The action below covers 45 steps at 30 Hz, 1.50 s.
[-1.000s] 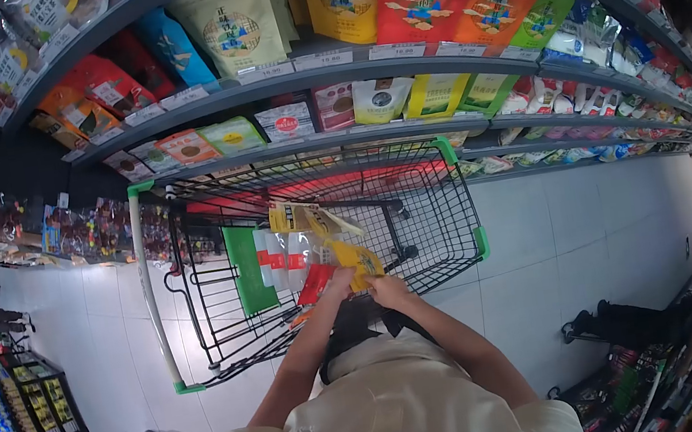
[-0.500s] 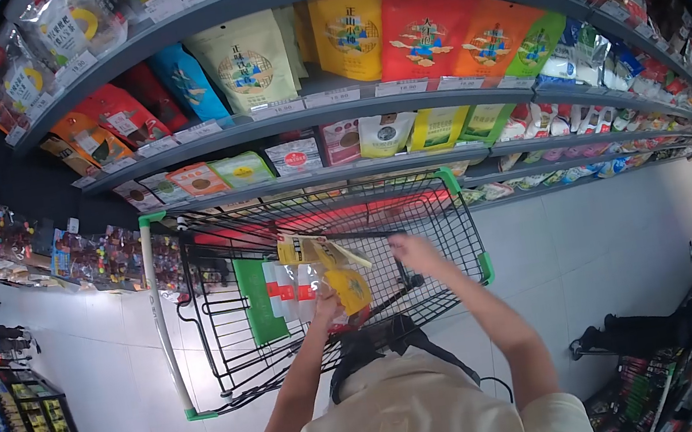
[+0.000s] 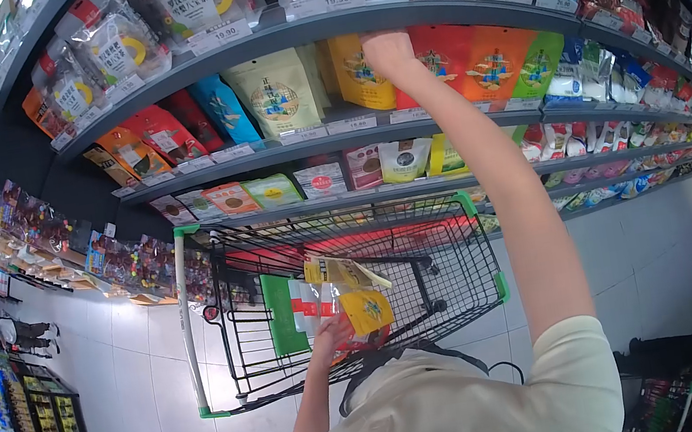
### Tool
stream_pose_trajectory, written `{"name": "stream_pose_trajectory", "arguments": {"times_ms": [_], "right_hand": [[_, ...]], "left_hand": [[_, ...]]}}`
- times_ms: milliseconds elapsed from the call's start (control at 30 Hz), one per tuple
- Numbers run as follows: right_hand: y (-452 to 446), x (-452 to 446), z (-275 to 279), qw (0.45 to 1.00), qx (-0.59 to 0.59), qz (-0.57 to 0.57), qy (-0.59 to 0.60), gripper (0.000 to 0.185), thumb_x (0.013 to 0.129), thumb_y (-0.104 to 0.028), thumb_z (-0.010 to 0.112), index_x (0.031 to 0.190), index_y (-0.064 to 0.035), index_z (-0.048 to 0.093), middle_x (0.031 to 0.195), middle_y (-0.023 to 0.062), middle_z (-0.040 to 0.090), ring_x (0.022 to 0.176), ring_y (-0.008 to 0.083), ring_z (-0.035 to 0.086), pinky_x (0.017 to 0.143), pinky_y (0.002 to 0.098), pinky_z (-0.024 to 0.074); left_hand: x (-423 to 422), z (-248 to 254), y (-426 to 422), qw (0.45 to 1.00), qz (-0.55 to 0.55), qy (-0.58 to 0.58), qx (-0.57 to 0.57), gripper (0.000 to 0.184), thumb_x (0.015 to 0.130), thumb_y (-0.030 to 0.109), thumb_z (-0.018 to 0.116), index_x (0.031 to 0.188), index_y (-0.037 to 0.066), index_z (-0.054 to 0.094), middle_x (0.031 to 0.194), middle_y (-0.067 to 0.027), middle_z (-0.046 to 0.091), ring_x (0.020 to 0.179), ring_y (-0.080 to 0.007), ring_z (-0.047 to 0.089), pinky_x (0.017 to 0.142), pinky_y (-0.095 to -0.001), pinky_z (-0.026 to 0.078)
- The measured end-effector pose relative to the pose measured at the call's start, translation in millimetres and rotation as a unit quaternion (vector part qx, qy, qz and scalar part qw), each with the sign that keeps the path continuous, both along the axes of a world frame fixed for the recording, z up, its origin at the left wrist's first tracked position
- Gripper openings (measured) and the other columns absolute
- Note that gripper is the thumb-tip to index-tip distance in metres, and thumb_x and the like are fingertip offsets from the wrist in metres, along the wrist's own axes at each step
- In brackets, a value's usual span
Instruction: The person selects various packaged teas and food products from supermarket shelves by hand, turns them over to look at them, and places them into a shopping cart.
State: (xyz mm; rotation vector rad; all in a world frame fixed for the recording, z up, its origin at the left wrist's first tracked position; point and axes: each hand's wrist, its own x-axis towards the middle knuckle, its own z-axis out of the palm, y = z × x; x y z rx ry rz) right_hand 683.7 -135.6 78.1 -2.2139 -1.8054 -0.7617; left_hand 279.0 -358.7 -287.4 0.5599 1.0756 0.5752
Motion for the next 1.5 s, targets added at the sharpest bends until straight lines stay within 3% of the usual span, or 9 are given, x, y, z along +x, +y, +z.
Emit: {"name": "stream_pose_trajectory", "arguments": {"times_ms": [100, 200, 400, 500, 600, 800, 1000, 1200, 1500], "right_hand": [[16.7, 2.8, -22.3, 0.981, 0.148, 0.011, -0.127, 0.031, 0.074, -0.013, 0.049, 0.103, -0.0039, 0.055, 0.104, 0.0140, 0.057, 0.099, 0.0283, 0.054, 0.085, 0.0407, 0.0388], [11.4, -8.7, -16.9, 0.987, 0.119, -0.019, -0.106, 0.031, 0.076, -0.014, 0.048, 0.103, -0.0031, 0.056, 0.106, 0.0147, 0.057, 0.100, 0.0292, 0.053, 0.087, 0.0440, 0.0377], [22.8, 15.3, -20.2, 0.957, 0.245, 0.016, -0.155, 0.031, 0.076, -0.014, 0.048, 0.104, -0.0024, 0.055, 0.108, 0.0181, 0.055, 0.103, 0.0317, 0.051, 0.089, 0.0472, 0.0361], [15.6, 10.1, -9.6, 0.978, 0.181, 0.044, -0.096, 0.034, 0.070, -0.012, 0.053, 0.103, -0.0019, 0.056, 0.092, 0.0181, 0.061, 0.088, 0.0318, 0.058, 0.080, 0.0434, 0.0441], [6.7, 5.6, 3.7, 1.000, -0.014, 0.013, 0.019, 0.031, 0.071, -0.009, 0.052, 0.100, -0.0010, 0.055, 0.088, 0.0177, 0.061, 0.087, 0.0300, 0.059, 0.077, 0.0409, 0.0461], [-5.1, 15.6, -15.4, 0.962, 0.152, 0.206, -0.096, 0.024, 0.072, -0.007, 0.049, 0.096, -0.0070, 0.051, 0.076, 0.0106, 0.059, 0.078, 0.0261, 0.059, 0.072, 0.0372, 0.0440], [-16.5, 7.6, -16.4, 0.922, 0.241, 0.276, -0.122, 0.018, 0.073, -0.007, 0.048, 0.091, -0.0095, 0.050, 0.074, 0.0051, 0.056, 0.072, 0.0217, 0.056, 0.068, 0.0328, 0.0382], [-10.0, -6.9, -15.0, 0.955, 0.214, 0.193, -0.074, 0.014, 0.078, -0.011, 0.047, 0.091, -0.0077, 0.052, 0.071, 0.0054, 0.058, 0.071, 0.0226, 0.057, 0.066, 0.0363, 0.0396], [-2.8, 21.9, -21.3, 0.960, 0.267, 0.080, 0.024, 0.029, 0.085, -0.028, 0.047, 0.100, -0.0035, 0.055, 0.089, 0.0224, 0.058, 0.085, 0.0391, 0.055, 0.081, 0.0481, 0.0393]], "left_hand": [[-14.9, 3.8, -10.5, 1.000, 0.008, 0.026, 0.016, 0.035, 0.087, 0.015, 0.045, 0.120, 0.001, 0.044, 0.108, -0.0186, 0.056, 0.095, -0.0293, 0.058, 0.082, -0.0375, 0.048], [-26.2, 28.9, -22.0, 0.996, -0.030, 0.074, 0.029, 0.035, 0.087, 0.012, 0.044, 0.120, -0.001, 0.042, 0.109, -0.0201, 0.055, 0.096, -0.0310, 0.057, 0.080, -0.0382, 0.049], [-52.0, -19.5, -37.3, 1.000, 0.028, 0.010, -0.008, 0.036, 0.087, 0.007, 0.041, 0.122, -0.002, 0.037, 0.110, -0.0218, 0.053, 0.091, -0.0337, 0.059, 0.079, -0.0408, 0.050], [-51.8, -19.9, -40.0, 0.999, 0.037, 0.011, -0.014, 0.035, 0.088, 0.008, 0.041, 0.121, -0.002, 0.038, 0.110, -0.0218, 0.053, 0.091, -0.0333, 0.059, 0.078, -0.0416, 0.050], [-47.1, -14.1, -39.6, 0.997, 0.065, -0.031, -0.025, 0.034, 0.089, 0.011, 0.041, 0.121, 0.000, 0.039, 0.109, -0.0203, 0.054, 0.090, -0.0313, 0.059, 0.077, -0.0404, 0.051], [-39.8, -12.8, -37.1, 0.998, 0.053, 0.036, -0.024, 0.033, 0.089, 0.013, 0.040, 0.120, 0.005, 0.042, 0.106, -0.0151, 0.058, 0.086, -0.0263, 0.061, 0.072, -0.0373, 0.051], [-38.1, -9.7, -43.5, 0.998, 0.024, 0.048, -0.024, 0.035, 0.086, 0.011, 0.042, 0.121, 0.005, 0.041, 0.106, -0.0135, 0.060, 0.086, -0.0241, 0.061, 0.069, -0.0310, 0.049], [-35.4, 0.9, -48.9, 0.998, 0.044, 0.040, -0.033, 0.036, 0.085, 0.010, 0.043, 0.120, 0.004, 0.041, 0.107, -0.0141, 0.059, 0.087, -0.0239, 0.061, 0.069, -0.0296, 0.047], [-38.0, 6.8, -53.7, 0.996, 0.080, 0.016, -0.035, 0.035, 0.085, 0.006, 0.042, 0.119, 0.002, 0.042, 0.106, -0.0159, 0.059, 0.085, -0.0247, 0.061, 0.070, -0.0312, 0.050]]}}
